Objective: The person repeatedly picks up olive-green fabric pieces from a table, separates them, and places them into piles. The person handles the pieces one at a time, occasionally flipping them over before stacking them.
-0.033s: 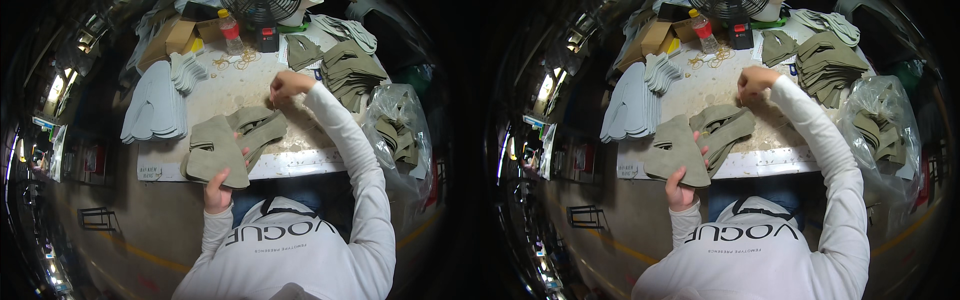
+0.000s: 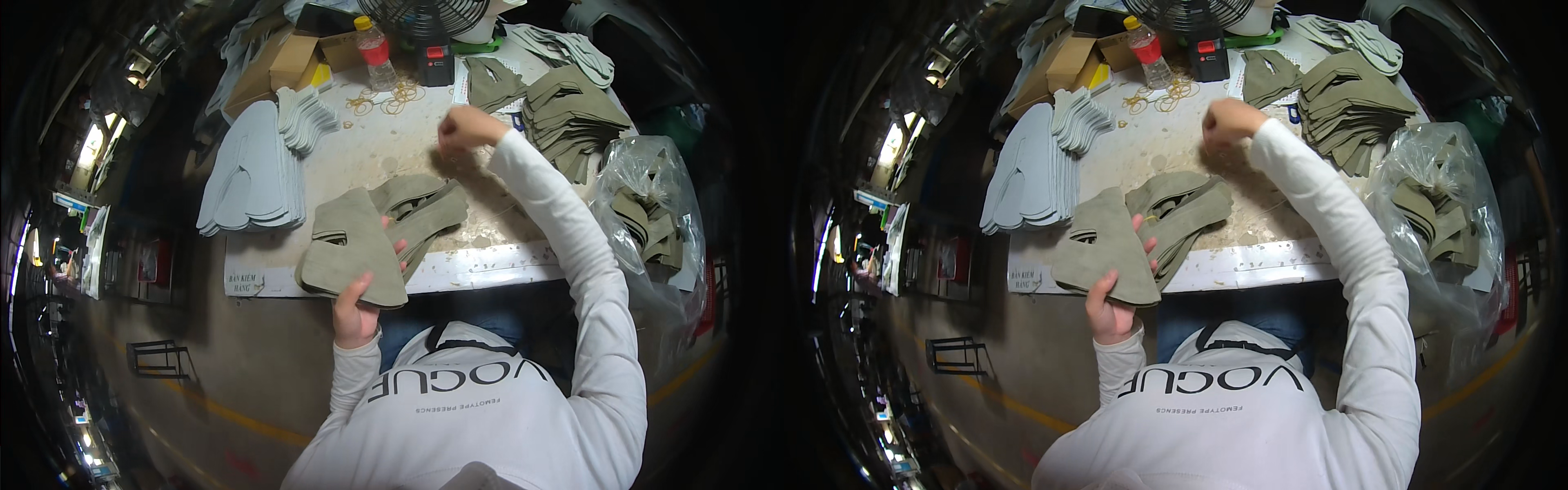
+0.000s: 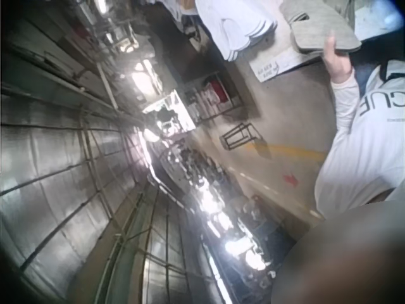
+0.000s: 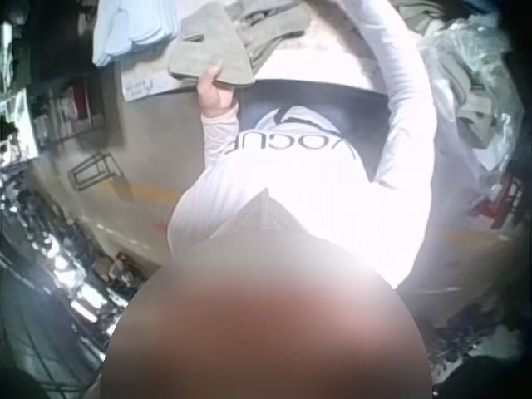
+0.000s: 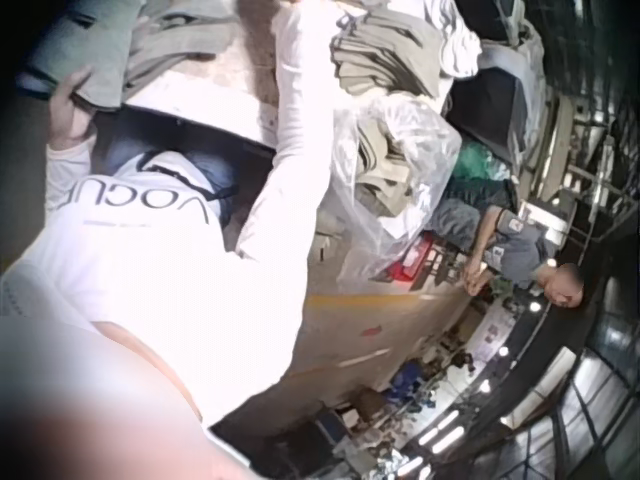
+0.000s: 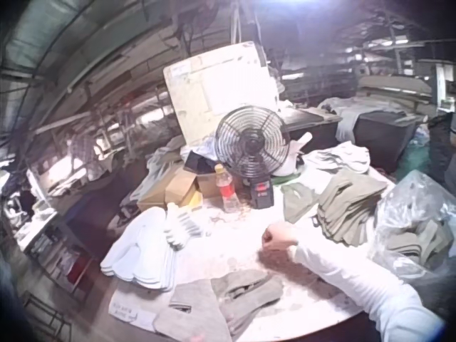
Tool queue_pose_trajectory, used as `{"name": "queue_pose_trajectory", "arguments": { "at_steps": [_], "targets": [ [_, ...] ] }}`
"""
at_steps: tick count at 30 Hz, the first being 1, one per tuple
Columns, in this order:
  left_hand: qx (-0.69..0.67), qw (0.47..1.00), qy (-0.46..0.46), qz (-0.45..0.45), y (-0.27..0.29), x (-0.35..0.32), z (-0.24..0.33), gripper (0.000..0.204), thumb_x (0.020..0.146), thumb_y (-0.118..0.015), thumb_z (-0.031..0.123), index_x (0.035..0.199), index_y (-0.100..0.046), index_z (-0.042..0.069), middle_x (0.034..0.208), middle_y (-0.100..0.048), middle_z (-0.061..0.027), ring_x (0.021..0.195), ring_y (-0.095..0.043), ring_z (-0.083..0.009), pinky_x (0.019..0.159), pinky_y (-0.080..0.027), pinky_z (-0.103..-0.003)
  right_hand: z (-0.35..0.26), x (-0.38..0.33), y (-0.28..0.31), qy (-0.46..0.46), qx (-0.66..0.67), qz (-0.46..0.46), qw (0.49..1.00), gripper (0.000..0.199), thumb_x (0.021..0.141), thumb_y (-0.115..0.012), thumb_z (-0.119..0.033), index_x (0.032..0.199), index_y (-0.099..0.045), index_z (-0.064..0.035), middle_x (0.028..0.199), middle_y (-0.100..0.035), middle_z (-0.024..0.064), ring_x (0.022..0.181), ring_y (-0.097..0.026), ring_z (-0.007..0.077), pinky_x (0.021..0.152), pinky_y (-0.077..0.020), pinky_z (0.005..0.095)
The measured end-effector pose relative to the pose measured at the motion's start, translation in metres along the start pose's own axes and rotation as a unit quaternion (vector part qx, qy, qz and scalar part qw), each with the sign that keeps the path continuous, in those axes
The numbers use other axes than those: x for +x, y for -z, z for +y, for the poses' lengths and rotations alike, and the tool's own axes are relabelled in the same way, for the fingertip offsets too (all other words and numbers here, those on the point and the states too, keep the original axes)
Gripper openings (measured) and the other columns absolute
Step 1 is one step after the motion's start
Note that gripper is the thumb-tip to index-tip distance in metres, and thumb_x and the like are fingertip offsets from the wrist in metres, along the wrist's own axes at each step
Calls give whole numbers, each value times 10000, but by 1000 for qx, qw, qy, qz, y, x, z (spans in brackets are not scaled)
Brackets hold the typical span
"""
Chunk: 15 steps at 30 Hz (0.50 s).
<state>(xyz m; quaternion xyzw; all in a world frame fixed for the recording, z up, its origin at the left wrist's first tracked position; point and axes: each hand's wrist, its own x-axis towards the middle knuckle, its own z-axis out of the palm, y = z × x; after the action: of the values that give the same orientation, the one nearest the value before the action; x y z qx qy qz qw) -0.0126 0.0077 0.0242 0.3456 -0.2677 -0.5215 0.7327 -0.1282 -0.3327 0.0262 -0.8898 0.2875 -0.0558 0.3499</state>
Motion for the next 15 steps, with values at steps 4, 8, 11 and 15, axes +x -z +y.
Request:
{"name": "queue_pose_trajectory", "arguments": {
  "at_steps": [4, 8, 11, 15],
  "targets": [
    [-105, 994, 6, -18, 0, 4, -2, 923, 828, -590, 414, 1550, -120, 80, 1579, -140, -259, 1389, -301, -454, 1031, -412, -580, 3, 29, 1, 8, 51, 356, 933, 241, 898, -645, -280, 980, -744, -76, 768, -712, 42, 655, -665, 127, 655, -527, 302],
    [-197, 979, -40, -25, 1, 1, -3, 1030, 797, -571, 669, 1559, -118, 143, 1591, -80, -252, 1426, -195, -477, 1042, -315, -687, 4, 9, -11, 45, 176, 212, 960, 303, 898, -646, -327, 1044, -729, -76, 869, -728, 127, 768, -700, 238, 746, -541, 347],
    [-183, 982, -47, 4, 5, 5, -2, 1067, 774, -553, 748, 1560, -121, 169, 1594, -64, -249, 1437, -161, -473, 1054, -270, -708, -4, -20, -34, 135, 71, 106, 983, 376, 914, -630, -389, 1092, -713, -69, 897, -719, 153, 849, -690, 279, 791, -533, 380],
    [-190, 979, -70, -16, 14, 15, 4, 1064, 776, -537, 760, 1561, -124, 173, 1595, -63, -246, 1442, -149, -463, 1071, -246, -699, -24, -32, -68, 211, 13, 91, 973, 494, 926, -590, -469, 1181, -662, -52, 1001, -697, 182, 936, -657, 340, 861, -505, 419]
  ]
}}
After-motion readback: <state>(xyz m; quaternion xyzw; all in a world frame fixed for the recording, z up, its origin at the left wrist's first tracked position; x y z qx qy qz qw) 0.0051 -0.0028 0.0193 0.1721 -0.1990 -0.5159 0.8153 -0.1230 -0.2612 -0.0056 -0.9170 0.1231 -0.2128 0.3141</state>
